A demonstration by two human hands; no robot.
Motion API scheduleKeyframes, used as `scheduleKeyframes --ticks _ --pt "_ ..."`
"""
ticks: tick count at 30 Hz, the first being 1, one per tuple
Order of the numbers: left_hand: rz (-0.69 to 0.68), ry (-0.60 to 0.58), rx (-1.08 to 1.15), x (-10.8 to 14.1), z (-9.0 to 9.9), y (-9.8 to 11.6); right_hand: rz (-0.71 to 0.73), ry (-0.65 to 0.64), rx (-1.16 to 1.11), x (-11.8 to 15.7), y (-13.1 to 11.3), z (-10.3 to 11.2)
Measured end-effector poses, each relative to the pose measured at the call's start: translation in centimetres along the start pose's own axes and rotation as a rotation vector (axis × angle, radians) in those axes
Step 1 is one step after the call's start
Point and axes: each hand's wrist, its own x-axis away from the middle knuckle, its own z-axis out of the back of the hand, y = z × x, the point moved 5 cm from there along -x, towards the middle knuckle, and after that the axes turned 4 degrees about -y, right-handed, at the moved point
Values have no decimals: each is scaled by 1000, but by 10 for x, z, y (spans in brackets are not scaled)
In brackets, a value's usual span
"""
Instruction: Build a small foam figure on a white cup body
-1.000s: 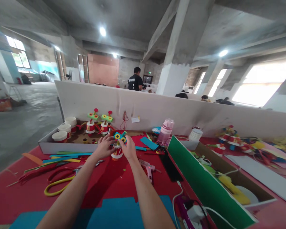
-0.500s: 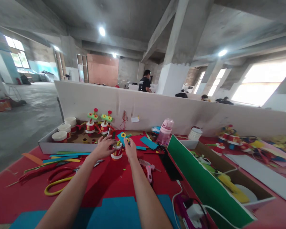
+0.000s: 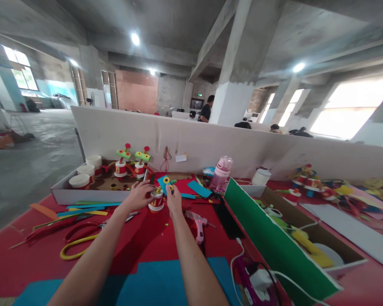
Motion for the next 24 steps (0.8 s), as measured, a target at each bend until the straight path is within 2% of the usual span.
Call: scheduleKeyframes --ticks 7,14,19,24 --pt "-9 4 -17 0 4 3 15 -24 24 -4 -15 5" --pt "-65 -5 -43 2 26 4 98 -96 -70 -13 -25 5" --pt "-97 -3 -16 5 35 -4 141 -61 -76 -16 -29 9" --pt "-36 -4 -32 6 38 -19 112 40 -81 -7 -29 23"
